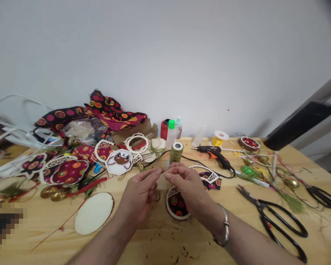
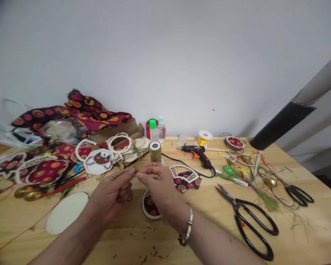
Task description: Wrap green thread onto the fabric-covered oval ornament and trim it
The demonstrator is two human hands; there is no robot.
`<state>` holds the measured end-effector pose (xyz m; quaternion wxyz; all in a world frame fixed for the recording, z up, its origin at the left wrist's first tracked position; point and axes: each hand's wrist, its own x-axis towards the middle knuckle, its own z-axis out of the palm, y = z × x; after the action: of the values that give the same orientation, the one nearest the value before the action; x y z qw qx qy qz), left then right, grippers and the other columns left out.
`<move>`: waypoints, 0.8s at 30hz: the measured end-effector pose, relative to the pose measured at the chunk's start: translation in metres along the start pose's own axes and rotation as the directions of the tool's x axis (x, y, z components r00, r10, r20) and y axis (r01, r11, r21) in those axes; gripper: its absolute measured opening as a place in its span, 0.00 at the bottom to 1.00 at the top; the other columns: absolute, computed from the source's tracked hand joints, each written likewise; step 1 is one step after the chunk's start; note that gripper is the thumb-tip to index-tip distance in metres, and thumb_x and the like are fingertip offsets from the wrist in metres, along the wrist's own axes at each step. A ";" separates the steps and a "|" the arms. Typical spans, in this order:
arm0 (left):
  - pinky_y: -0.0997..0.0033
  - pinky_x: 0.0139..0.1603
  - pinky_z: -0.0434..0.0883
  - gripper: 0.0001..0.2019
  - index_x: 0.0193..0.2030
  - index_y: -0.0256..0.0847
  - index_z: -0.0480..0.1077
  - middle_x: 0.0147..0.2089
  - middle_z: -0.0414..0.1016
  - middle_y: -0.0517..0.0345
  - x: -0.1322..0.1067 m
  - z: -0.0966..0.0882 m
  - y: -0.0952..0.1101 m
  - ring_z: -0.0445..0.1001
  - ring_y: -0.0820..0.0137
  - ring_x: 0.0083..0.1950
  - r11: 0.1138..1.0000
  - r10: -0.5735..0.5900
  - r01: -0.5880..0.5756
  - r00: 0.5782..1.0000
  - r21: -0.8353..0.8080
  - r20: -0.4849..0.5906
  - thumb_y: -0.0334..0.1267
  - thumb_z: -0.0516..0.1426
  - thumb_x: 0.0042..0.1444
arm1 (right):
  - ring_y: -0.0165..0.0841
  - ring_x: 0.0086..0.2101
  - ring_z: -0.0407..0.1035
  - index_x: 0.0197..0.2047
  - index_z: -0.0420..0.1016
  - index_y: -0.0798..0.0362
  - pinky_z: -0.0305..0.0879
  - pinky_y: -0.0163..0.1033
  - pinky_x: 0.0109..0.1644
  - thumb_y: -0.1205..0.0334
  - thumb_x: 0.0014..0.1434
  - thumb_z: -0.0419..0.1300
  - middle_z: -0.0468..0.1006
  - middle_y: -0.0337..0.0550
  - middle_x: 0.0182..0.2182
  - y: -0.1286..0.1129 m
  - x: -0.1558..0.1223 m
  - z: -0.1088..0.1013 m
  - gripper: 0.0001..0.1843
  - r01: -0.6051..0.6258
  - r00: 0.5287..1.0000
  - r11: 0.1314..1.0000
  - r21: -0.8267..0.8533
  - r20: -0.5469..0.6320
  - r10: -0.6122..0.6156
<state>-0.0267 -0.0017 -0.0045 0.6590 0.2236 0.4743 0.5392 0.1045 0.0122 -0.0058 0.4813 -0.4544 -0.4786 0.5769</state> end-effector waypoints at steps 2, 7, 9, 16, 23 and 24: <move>0.81 0.15 0.44 0.11 0.28 0.36 0.72 0.14 0.48 0.74 0.000 0.000 -0.001 0.42 0.84 0.15 1.000 -0.002 0.002 1.000 0.006 0.013 0.40 0.67 0.41 | 0.33 0.39 0.64 0.22 0.74 0.54 0.57 0.38 0.46 0.60 0.45 0.64 0.69 0.40 0.38 0.000 -0.002 0.001 0.07 -0.020 1.000 1.000 0.017 -0.004 0.020; 0.81 0.15 0.45 0.11 0.26 0.36 0.72 0.14 0.48 0.74 0.000 0.001 -0.001 0.43 0.84 0.15 1.000 0.002 -0.002 1.000 0.004 0.010 0.40 0.67 0.41 | 0.33 0.39 0.64 0.22 0.75 0.54 0.58 0.38 0.46 0.58 0.45 0.65 0.70 0.40 0.35 0.002 -0.004 0.002 0.08 -0.029 0.999 0.999 0.028 -0.019 0.030; 0.81 0.15 0.44 0.11 0.26 0.36 0.71 0.14 0.48 0.74 0.000 0.001 -0.001 0.43 0.84 0.15 1.000 0.002 -0.002 1.000 0.005 0.004 0.39 0.67 0.40 | 0.34 0.38 0.64 0.22 0.74 0.53 0.58 0.38 0.45 0.58 0.45 0.65 0.71 0.40 0.32 0.002 -0.003 0.002 0.08 -0.028 0.999 0.999 0.031 -0.031 0.029; 0.81 0.15 0.45 0.12 0.26 0.36 0.72 0.14 0.48 0.74 0.000 0.001 -0.001 0.43 0.84 0.15 1.000 0.006 -0.007 1.000 0.031 0.014 0.40 0.67 0.40 | 0.33 0.36 0.64 0.21 0.74 0.54 0.58 0.38 0.43 0.58 0.45 0.65 0.71 0.39 0.32 0.002 -0.002 0.003 0.09 -0.050 0.999 0.997 0.054 -0.016 0.051; 0.81 0.15 0.46 0.12 0.26 0.36 0.73 0.14 0.49 0.73 0.001 0.002 -0.002 0.45 0.84 0.15 0.998 0.033 -0.033 0.999 0.055 -0.010 0.41 0.67 0.39 | 0.34 0.39 0.64 0.23 0.75 0.55 0.58 0.38 0.45 0.57 0.44 0.66 0.71 0.41 0.35 0.005 -0.001 0.001 0.09 -0.041 0.999 0.997 0.063 -0.025 0.042; 0.81 0.15 0.47 0.12 0.26 0.36 0.73 0.14 0.49 0.73 0.001 0.002 -0.002 0.45 0.84 0.15 0.997 0.038 -0.037 0.999 0.062 -0.011 0.41 0.67 0.39 | 0.33 0.38 0.64 0.23 0.75 0.55 0.58 0.38 0.45 0.57 0.44 0.66 0.71 0.40 0.34 0.005 -0.001 0.001 0.09 -0.036 0.999 0.998 0.060 -0.024 0.038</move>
<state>-0.0238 -0.0007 -0.0056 0.6387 0.2495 0.4904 0.5378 0.1036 0.0105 -0.0105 0.4898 -0.4557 -0.4465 0.5941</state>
